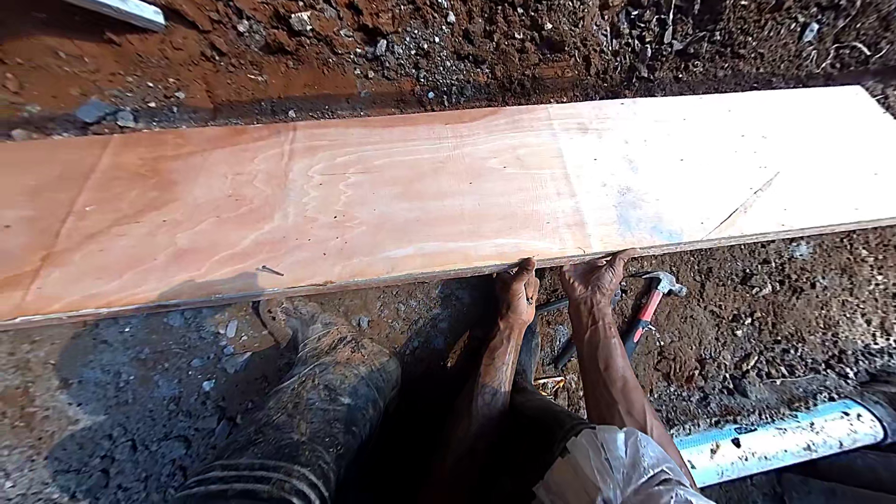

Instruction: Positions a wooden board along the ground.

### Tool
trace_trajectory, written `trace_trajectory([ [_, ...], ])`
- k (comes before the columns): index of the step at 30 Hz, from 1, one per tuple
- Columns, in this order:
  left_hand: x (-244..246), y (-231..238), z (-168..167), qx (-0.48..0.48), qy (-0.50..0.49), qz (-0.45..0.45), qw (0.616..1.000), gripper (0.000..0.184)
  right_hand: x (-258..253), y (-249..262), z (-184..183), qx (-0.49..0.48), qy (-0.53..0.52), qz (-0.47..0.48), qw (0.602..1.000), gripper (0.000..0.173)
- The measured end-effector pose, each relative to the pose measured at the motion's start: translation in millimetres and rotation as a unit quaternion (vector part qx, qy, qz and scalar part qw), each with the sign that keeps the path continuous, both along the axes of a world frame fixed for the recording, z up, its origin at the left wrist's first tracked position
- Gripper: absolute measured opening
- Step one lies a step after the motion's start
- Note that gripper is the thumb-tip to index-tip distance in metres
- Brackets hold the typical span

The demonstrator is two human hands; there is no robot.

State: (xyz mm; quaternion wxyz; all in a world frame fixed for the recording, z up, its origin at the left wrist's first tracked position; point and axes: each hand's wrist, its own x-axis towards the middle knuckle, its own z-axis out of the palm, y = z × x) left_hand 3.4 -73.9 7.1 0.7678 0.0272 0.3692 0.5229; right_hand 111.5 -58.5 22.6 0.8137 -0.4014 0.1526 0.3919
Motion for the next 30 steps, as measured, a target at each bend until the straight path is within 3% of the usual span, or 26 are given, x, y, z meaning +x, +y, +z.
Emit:
trace_trajectory([
  [9, 6, 2, 2, -0.030, 0.012, -0.001, 0.999, 0.016, 6, -1, -10, -0.010, -0.016, 0.006, 1.000, 0.071],
  [18, 2, 9, 19, -0.058, 0.050, -0.006, 0.997, 0.013, -2, 1, 3, -0.001, -0.025, 0.019, 1.000, 0.073],
  [30, -3, 5, 14, -0.028, 0.077, -0.046, 0.996, 0.017, -5, -1, 0, -0.020, -0.061, 0.023, 0.998, 0.073],
])
